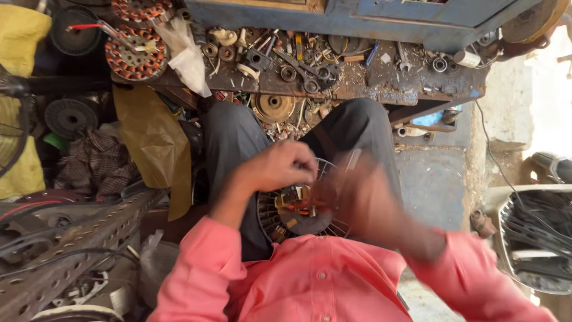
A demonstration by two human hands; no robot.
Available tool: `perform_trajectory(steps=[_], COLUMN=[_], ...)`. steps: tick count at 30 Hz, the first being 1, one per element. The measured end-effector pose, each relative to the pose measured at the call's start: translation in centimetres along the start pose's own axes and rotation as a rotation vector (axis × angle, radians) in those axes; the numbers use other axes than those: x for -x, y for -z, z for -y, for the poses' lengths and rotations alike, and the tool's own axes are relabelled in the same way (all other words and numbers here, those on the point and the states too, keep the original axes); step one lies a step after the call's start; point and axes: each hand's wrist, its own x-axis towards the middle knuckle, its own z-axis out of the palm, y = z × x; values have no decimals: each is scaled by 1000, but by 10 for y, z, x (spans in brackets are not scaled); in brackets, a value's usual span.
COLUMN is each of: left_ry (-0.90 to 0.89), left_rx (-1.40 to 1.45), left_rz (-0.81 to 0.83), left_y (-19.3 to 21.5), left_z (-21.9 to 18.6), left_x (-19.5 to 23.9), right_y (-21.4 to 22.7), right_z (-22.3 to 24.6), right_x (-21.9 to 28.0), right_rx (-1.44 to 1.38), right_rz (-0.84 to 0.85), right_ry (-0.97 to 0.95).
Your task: The person repairs an electric fan motor by hand and using shears to cut and strip wires, while also placing small insulation strips into the motor slots.
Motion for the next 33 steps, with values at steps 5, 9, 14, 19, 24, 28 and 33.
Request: perform_trajectory(steps=[5,9,14,19,24,28,33], left_ry=[-452,-574,-590,-424,-396,-397,-602], left_rx=[194,-746,-385,97,75,111,-84], left_rz=[-460,-575,-644,-580,-281,-283,-319], left_y=[-43,-61,-49,-26,-10,-6,-11], left_z=[-25,-55,-52,-27,4,-5,-46], left_x=[68,86,79,44,23,40,69], right_y=[18,31,49,44,29,41,58], right_z=[13,-24,-17,11,39,38,31], right_x=[68,42,21,25,38,46,36], right_rx=[-1,7,-543,-472,-182,-99,-259], right_rz=[131,-106,-242,-147,132,170,-54], right_ry=[132,-313,-443,-42,233,251,-6])
